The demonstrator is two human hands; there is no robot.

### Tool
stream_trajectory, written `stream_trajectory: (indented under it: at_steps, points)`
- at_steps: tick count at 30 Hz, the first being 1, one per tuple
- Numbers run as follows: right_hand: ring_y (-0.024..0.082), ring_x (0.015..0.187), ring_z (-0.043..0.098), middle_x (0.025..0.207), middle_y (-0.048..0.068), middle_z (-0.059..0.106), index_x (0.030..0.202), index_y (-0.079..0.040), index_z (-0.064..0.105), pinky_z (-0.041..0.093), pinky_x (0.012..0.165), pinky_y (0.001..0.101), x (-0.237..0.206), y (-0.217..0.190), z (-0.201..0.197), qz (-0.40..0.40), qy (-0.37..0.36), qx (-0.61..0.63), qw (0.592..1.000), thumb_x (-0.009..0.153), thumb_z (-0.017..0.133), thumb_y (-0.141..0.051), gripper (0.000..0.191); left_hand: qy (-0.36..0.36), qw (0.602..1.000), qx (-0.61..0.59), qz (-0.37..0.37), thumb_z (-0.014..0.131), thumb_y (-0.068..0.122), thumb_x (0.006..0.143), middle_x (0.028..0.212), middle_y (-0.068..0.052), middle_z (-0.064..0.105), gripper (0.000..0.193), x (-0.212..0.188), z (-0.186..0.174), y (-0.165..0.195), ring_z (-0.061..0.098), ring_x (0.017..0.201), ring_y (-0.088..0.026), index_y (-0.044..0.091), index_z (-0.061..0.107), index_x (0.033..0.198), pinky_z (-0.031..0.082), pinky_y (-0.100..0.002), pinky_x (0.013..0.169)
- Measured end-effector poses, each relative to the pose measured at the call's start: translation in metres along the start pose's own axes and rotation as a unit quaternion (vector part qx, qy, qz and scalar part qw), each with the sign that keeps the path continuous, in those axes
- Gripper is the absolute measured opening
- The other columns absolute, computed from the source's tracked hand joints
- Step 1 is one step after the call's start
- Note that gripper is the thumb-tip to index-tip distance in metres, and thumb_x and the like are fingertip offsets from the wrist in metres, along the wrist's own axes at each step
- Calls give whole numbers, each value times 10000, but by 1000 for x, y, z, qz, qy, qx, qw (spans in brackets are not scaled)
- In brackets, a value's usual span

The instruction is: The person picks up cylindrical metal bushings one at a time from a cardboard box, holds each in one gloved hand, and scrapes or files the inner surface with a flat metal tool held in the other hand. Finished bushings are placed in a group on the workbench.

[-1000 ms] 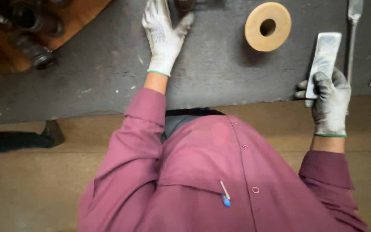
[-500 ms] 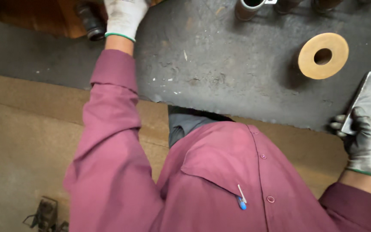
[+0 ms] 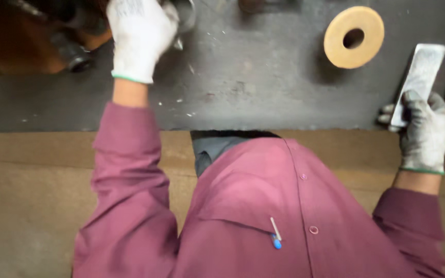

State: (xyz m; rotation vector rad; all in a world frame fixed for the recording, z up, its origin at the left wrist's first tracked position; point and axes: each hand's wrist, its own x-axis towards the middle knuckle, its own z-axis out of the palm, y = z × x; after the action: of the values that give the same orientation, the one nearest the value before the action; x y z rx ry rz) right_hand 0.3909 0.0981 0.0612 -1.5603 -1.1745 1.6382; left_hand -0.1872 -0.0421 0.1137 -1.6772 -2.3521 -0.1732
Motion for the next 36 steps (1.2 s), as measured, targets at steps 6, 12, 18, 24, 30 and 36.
stream_trajectory:
  at_steps: [6, 12, 18, 24, 30, 36]
  points:
    - [268, 691, 712, 873, 186, 697, 1075, 19, 551, 571, 563, 350, 6, 18, -11, -13, -25, 38, 999, 1087, 556, -7, 30, -66, 954, -277, -90, 703, 195, 880, 961, -194, 751, 252, -37, -16, 81, 712, 924, -367, 51, 787, 1068, 541, -472, 831]
    - [249, 674, 704, 848, 152, 679, 1136, -66, 499, 576, 559, 341, 9, 31, -18, 3, -20, 76, 997, 1132, 633, -110, 141, -282, 885, -269, -254, 644, 348, 1005, 1042, -173, 737, 329, -37, -86, 86, 737, 993, -316, 109, 719, 1219, 554, -416, 919]
    - [259, 677, 696, 880, 161, 699, 1144, -61, 523, 522, 539, 303, 20, 50, -28, 37, -35, 40, 998, 1179, 592, -189, 150, -132, 919, -295, 228, 856, 114, 589, 1397, -282, 564, 892, -57, -76, 71, 543, 1268, -458, -38, 547, 1412, 456, -477, 1009]
    - [295, 731, 689, 924, 188, 683, 1148, -52, 524, 569, 618, 355, 16, 57, -37, 23, -71, 97, 993, 1112, 557, -58, 49, -214, 892, -392, 72, 755, -34, 769, 1410, -135, 637, 718, -83, -26, 74, 636, 1344, -323, 96, 592, 1456, 547, -389, 1126]
    - [308, 779, 707, 966, 199, 697, 1146, 8, 564, 550, 633, 340, -4, 58, -24, 112, -93, 242, 959, 1116, 582, -3, 36, -39, 904, -422, -59, 960, 56, 758, 1271, -150, 571, 837, -118, 6, 105, 654, 1157, -292, 5, 501, 1456, 547, -394, 1051]
    - [278, 769, 719, 962, 189, 729, 1296, -13, 624, 522, 583, 317, -24, 49, 4, 130, -147, 244, 950, 1101, 626, -81, 206, -160, 644, -734, -145, 795, -57, 790, 1414, -107, 574, 760, -124, 23, 90, 698, 1185, -205, 31, 459, 1467, 607, -369, 1064]
